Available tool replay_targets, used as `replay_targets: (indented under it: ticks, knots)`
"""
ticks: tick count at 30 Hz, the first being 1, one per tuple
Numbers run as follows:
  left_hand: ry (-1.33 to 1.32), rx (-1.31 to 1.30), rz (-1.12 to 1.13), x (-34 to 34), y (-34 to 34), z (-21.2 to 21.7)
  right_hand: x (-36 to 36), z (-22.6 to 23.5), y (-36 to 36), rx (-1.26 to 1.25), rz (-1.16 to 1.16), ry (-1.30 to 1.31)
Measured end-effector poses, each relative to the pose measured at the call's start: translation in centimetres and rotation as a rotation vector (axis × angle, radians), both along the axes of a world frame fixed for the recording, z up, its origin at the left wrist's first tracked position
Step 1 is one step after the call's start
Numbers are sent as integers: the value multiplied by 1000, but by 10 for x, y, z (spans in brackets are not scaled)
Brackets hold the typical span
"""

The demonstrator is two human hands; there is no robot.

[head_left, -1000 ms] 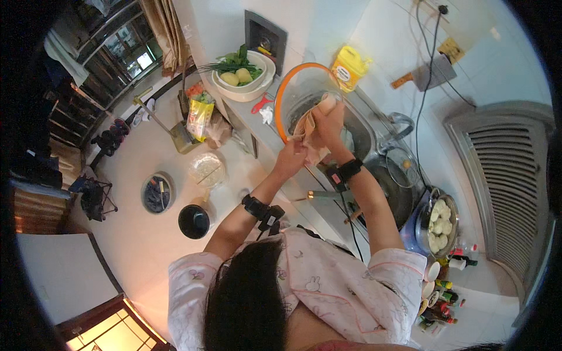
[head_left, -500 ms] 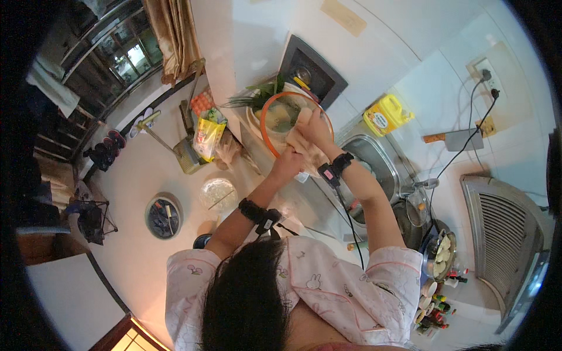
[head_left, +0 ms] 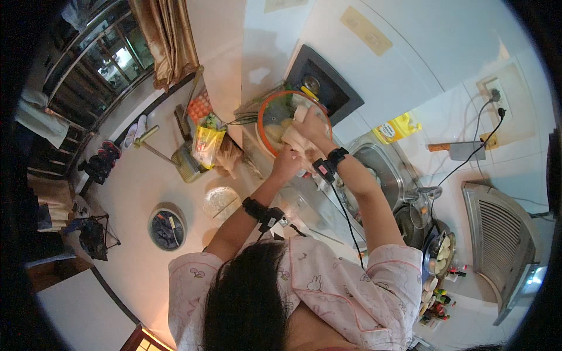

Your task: The person scrubs a garment in a basin of water on the floor, washes their hands with soap at a kitchen sink, and uses a cloth to lift a lid from a pot on a stove containing buns.

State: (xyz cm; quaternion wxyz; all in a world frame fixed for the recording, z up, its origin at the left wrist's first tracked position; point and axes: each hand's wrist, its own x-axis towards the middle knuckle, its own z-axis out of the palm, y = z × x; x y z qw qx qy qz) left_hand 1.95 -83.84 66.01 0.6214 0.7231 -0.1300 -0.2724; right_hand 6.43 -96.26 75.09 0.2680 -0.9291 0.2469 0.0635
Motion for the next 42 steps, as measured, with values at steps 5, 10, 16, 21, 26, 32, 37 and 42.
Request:
replay_targets:
  ticks: [5,10,16,21,26,32,37,42]
  knots:
    - [-34,-4,-46,8,-9,-17,11,-23,-8,-217,76,-78]
    - [-79,112,-88,3,-9,2,3,-20,-5,-267,139,-52]
    - [-91,39,-141,-5,-15,-11,-5,5,6,-413,264,-50]
    - [211,-249,-101,-18,-21,-13,-14,4,0,-421,302,-58]
    - [113,-127,-253,-21,-29,-4,-19,-9,-19,-293,294,2]
    - [99,-80,-237,-34,-41,-20,-26,-9,-21,-249,367,17]
    - [141,-41,-281,-29,-48,-24,-20,-22,-25,-332,507,-113]
    - [69,41,-209,-28,-57,-41,-7,-31,-30,-391,610,-161]
